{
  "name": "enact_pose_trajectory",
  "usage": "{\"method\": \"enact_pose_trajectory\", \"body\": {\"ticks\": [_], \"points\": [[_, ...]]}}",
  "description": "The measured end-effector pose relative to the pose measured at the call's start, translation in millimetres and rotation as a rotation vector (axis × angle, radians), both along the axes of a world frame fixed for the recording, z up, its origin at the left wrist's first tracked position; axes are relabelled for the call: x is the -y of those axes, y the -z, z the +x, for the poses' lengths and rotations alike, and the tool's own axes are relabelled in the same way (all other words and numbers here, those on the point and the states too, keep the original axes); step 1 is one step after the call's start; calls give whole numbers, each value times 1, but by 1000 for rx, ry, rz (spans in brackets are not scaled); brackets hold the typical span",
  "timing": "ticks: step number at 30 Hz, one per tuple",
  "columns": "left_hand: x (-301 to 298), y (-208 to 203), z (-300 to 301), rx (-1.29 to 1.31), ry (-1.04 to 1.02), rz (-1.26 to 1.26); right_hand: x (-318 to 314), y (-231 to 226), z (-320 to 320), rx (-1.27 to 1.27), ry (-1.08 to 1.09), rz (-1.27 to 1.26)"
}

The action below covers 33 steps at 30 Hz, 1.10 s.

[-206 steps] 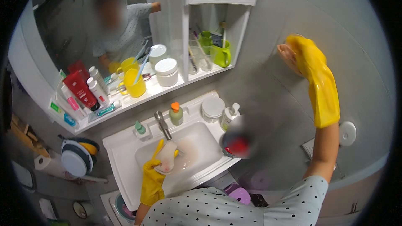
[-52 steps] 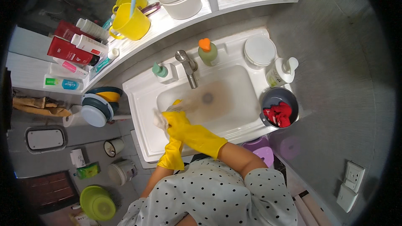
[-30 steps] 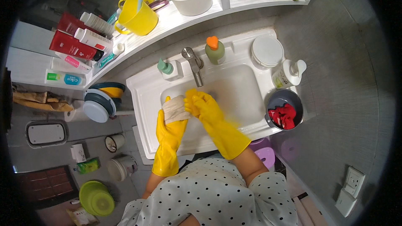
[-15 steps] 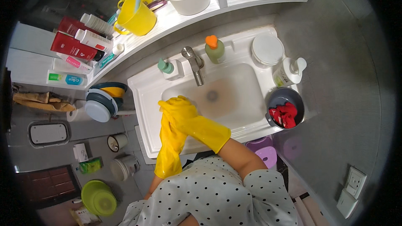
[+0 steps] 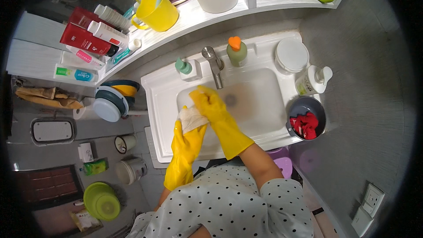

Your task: The person cleans a bathroom sink using a cloth and a sponge. They wipe the basin and faucet area, rinse the cloth under running water, and scrub the sink surface. Finally, they remove their yellow rubber gloves and hang them on a wall rack.

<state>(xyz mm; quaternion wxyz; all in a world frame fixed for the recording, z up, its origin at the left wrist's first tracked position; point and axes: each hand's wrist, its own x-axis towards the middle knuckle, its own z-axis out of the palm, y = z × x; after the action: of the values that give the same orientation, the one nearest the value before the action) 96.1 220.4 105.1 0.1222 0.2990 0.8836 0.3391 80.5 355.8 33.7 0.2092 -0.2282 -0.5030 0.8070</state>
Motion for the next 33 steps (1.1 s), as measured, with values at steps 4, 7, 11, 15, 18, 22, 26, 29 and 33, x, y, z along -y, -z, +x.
{"method": "enact_pose_trajectory", "body": {"ticks": [4, 7, 11, 15, 18, 22, 26, 29, 33], "points": [[-9, -25, -2, 342, -223, 466, -4, -44, 17, 76, -47, 408], [-11, -26, -1, 653, -333, 492, 20, -74, 23, 227, -268, 961], [4, -10, 4, 55, -157, -126, 20, -90, 22, 280, -355, 892], [-1, 8, -4, 1426, -347, 1403, 23, -37, 6, 325, -112, 784], [-6, -2, 5, 1316, -351, 1431, 23, -32, 16, 243, -50, 776], [-3, -14, 4, 1378, -301, 1329, 19, -27, 14, 198, -61, 747], [-7, -32, 1, 1403, -524, 1388, -12, -7, 8, 286, 25, -24], [7, -13, -12, 1487, -727, 1390, -35, -34, 18, 279, -90, -626], [25, 22, -22, 1553, -660, 1324, -34, -52, 27, 111, -123, -634]]}}
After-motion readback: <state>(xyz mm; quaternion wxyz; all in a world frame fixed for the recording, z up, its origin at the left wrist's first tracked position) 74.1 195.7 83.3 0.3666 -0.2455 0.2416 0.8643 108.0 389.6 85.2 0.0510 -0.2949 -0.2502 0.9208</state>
